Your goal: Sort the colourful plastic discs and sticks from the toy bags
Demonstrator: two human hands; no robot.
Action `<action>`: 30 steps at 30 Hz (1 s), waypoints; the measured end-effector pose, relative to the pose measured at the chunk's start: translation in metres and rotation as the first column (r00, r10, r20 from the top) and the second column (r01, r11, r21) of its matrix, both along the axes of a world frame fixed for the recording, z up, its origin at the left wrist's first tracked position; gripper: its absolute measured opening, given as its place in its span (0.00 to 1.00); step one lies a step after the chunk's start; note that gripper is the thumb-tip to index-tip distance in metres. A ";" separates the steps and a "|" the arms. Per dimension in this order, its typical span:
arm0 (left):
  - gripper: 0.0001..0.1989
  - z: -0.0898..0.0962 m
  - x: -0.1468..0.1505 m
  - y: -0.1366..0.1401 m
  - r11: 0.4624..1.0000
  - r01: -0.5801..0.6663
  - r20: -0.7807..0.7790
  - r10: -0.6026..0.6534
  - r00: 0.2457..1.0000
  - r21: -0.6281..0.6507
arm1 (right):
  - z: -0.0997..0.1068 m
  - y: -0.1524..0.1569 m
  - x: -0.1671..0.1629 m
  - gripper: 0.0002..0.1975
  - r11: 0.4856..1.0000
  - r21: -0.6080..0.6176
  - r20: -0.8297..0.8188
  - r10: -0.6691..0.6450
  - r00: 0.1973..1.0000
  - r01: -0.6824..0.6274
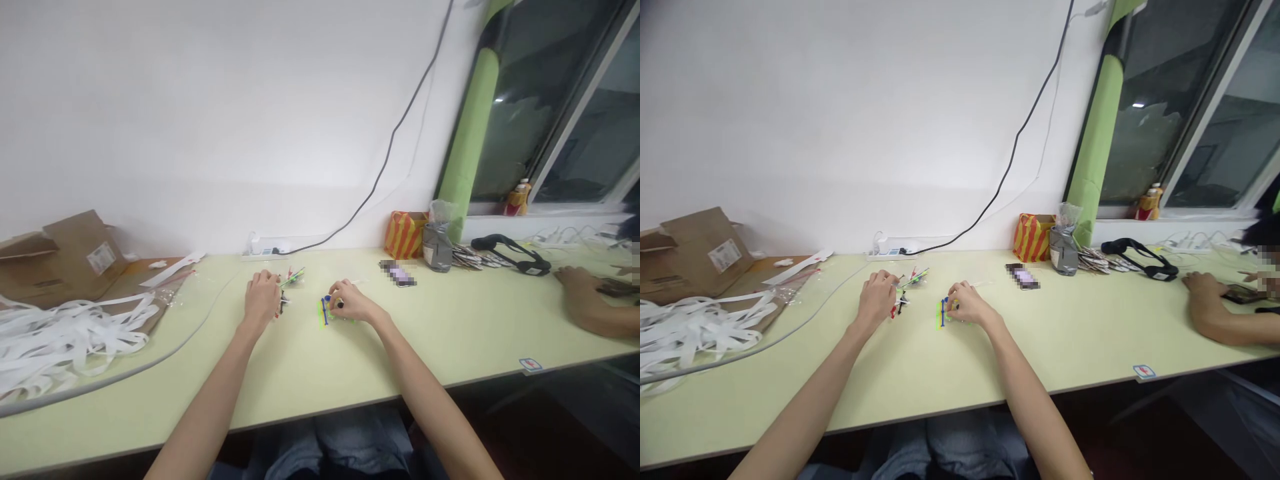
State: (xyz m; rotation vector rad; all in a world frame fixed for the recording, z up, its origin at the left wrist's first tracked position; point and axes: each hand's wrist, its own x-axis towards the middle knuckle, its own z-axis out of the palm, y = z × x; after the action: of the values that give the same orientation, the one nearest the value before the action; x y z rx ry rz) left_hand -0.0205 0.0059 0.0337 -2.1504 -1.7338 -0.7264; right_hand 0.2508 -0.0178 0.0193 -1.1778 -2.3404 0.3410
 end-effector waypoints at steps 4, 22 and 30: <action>0.17 -0.004 -0.008 0.002 0.971 -0.132 -0.122 0.109 0.986 -0.198 | -0.003 0.003 0.002 0.03 1.000 0.007 0.005 -0.004 1.000 0.004; 0.15 -0.008 -0.022 0.008 0.942 -0.105 -0.047 0.095 0.994 -0.318 | -0.001 0.004 -0.003 0.03 0.988 0.140 -0.072 -0.049 0.996 0.059; 0.17 -0.013 -0.024 0.009 0.947 -0.090 -0.083 0.067 0.994 -0.310 | -0.005 0.008 -0.004 0.04 0.972 0.211 -0.107 -0.076 0.991 0.098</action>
State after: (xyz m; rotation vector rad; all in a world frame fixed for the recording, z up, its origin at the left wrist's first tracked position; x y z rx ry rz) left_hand -0.0448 0.0145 0.0207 -2.2560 -1.9958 -0.3663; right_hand 0.2470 -0.0101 0.0147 -1.1274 -2.1705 0.1070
